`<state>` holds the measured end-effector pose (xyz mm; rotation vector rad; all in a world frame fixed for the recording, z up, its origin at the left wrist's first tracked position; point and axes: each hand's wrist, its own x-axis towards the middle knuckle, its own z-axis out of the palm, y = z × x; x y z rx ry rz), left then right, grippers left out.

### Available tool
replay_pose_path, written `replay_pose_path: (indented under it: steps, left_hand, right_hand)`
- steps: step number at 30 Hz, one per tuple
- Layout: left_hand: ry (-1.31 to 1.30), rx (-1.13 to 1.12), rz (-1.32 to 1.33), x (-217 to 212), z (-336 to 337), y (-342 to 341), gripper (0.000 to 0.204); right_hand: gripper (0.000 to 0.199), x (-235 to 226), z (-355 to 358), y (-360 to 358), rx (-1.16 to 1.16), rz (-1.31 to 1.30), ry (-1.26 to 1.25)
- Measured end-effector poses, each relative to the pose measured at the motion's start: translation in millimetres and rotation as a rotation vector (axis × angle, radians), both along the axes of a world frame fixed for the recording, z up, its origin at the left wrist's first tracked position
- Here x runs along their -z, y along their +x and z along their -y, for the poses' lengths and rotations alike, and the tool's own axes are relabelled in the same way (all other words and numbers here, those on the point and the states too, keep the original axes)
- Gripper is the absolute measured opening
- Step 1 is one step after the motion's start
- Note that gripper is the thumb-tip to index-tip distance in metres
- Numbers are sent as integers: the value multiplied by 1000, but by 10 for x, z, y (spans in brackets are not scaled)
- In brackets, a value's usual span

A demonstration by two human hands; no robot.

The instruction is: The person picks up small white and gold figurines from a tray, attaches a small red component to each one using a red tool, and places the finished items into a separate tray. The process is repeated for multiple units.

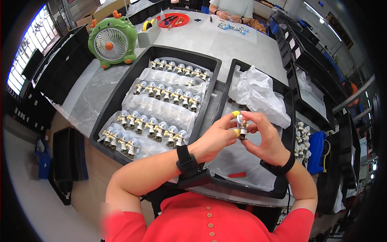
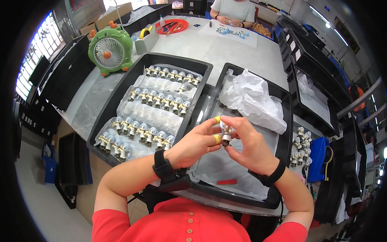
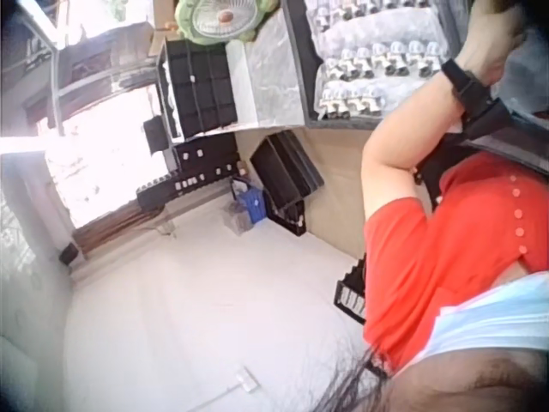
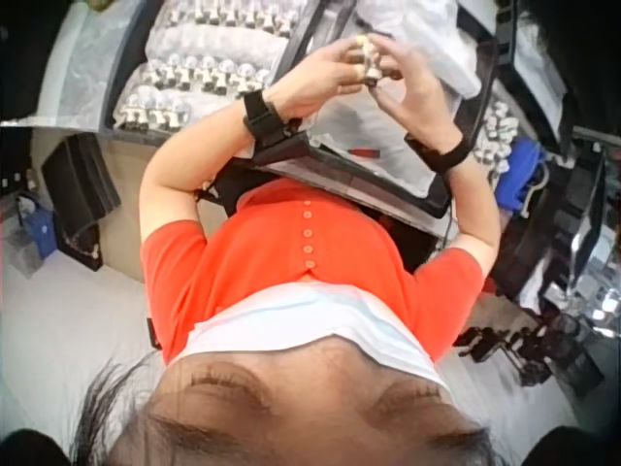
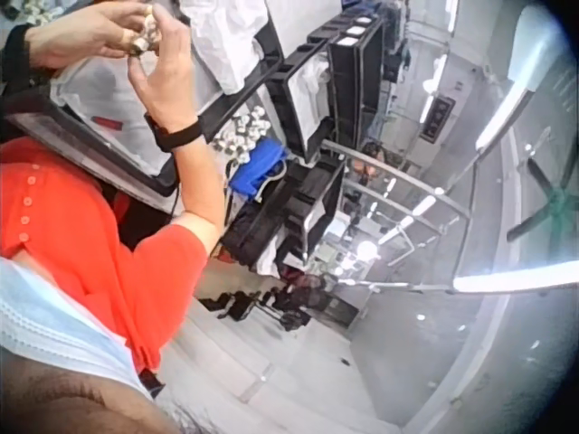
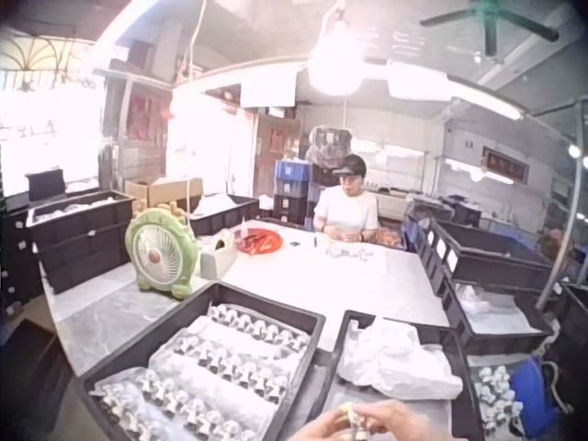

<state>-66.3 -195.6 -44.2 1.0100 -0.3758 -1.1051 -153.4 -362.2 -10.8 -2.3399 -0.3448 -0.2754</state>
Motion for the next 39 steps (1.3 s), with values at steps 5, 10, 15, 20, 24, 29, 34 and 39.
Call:
replay_pose_path:
  steps: [5,10,15,20,24,29,34,39]
  left_hand:
    - [-85,-102,27,48,57,8,55]
    - [-60,-135,91,78,72,30,54]
    - [-118,-158,82,161,113,20,55]
    - [-128,-129,66,98,110,2,55]
    - [-144,-114,64,101,94,18,57]
    - [-130,-139,86,113,80,22,56]
    - [-140,-127,66,85,75,25,53]
    - [-163,-109,46,103,71,34,51]
  right_hand:
    - [73,301,-4,26,33,232,-1]
    - [80,394,-5,27,73,252,115]
    - [83,410,17,25,55,220,135]
    - [94,466,89,42,98,289,-5]
    - [95,450,83,58,103,336,-29]
    - [92,424,85,49,120,353,-36]
    - [88,424,70,54,121,364,-17]
    - [90,416,67,48,125,354,-29]
